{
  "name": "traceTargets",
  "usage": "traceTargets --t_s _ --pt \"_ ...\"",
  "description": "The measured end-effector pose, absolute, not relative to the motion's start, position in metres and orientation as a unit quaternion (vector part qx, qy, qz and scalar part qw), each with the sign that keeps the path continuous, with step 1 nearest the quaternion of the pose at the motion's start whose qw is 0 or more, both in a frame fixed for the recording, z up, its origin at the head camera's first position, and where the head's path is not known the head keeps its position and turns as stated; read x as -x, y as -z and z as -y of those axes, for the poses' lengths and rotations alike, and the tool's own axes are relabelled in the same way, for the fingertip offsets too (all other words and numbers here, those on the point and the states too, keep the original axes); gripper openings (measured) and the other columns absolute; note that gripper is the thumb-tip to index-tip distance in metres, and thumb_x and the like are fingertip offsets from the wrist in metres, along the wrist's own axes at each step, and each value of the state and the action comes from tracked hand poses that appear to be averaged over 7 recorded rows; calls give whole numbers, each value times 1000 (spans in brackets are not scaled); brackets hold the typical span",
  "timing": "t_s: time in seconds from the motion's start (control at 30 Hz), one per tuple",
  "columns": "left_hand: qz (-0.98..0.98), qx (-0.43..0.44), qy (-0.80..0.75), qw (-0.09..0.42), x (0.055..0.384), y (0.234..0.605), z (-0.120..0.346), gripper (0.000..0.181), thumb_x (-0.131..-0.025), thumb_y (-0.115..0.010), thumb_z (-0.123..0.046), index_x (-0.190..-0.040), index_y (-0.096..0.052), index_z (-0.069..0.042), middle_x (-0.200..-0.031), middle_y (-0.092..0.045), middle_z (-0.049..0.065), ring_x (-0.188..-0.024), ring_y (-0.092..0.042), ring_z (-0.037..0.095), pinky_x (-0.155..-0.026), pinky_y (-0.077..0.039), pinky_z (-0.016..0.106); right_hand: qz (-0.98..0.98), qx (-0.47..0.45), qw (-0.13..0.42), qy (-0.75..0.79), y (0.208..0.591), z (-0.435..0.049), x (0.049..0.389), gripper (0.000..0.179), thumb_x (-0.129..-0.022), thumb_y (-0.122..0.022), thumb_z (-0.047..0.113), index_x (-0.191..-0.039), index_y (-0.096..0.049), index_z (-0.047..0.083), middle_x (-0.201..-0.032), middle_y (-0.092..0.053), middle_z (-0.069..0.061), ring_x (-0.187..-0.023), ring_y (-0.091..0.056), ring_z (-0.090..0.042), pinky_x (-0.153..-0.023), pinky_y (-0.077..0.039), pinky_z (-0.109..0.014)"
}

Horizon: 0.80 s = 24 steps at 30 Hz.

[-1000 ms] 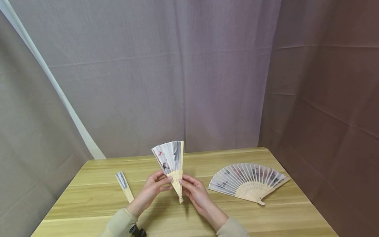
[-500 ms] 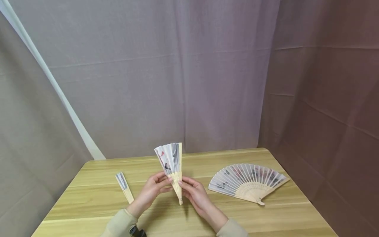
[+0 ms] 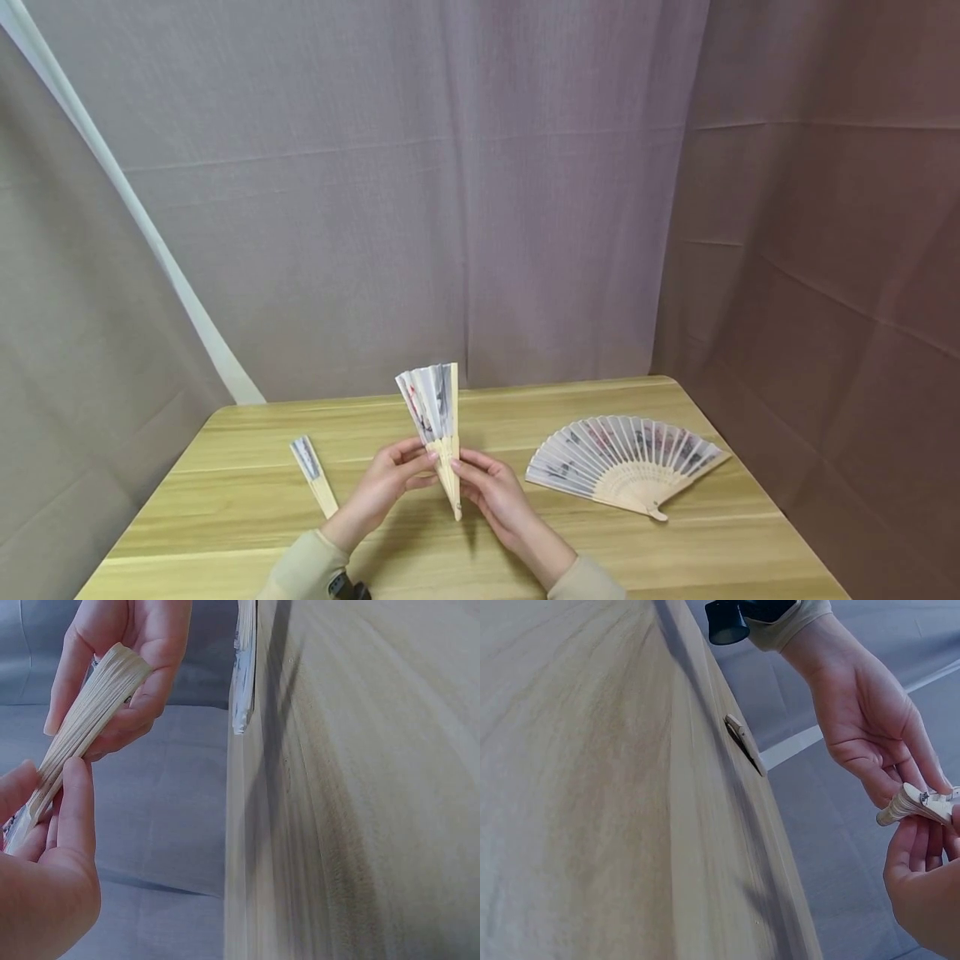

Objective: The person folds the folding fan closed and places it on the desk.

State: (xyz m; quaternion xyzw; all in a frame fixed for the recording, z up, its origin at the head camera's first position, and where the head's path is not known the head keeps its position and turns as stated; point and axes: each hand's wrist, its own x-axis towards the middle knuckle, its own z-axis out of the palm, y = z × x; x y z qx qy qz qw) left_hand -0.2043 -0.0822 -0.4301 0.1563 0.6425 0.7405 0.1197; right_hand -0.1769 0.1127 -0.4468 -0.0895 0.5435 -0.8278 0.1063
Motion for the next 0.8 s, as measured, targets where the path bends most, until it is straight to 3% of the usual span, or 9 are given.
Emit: traceTargets --t_s 0.47,0.8 --pt "-651 -155 -731 136 200 434 88 44 -98 -64 -8 -134 -52 15 -114 -67 16 -100 -67 21 -95 -58 39 -554 78 109 821 453 -108 175 49 -97 -64 8 -139 -48 -13 -121 -68 -8 -103 -66 -15 -96 -55 -31" --pt "-641 -157 -737 144 203 439 90 43 -98 -63 -7 -132 -52 17 -109 -66 12 -97 -66 19 -92 -59 36 -548 70 104 827 451 -108 175 41 -103 -57 13 -135 -53 -11 -116 -69 -5 -104 -64 -13 -97 -55 -30"
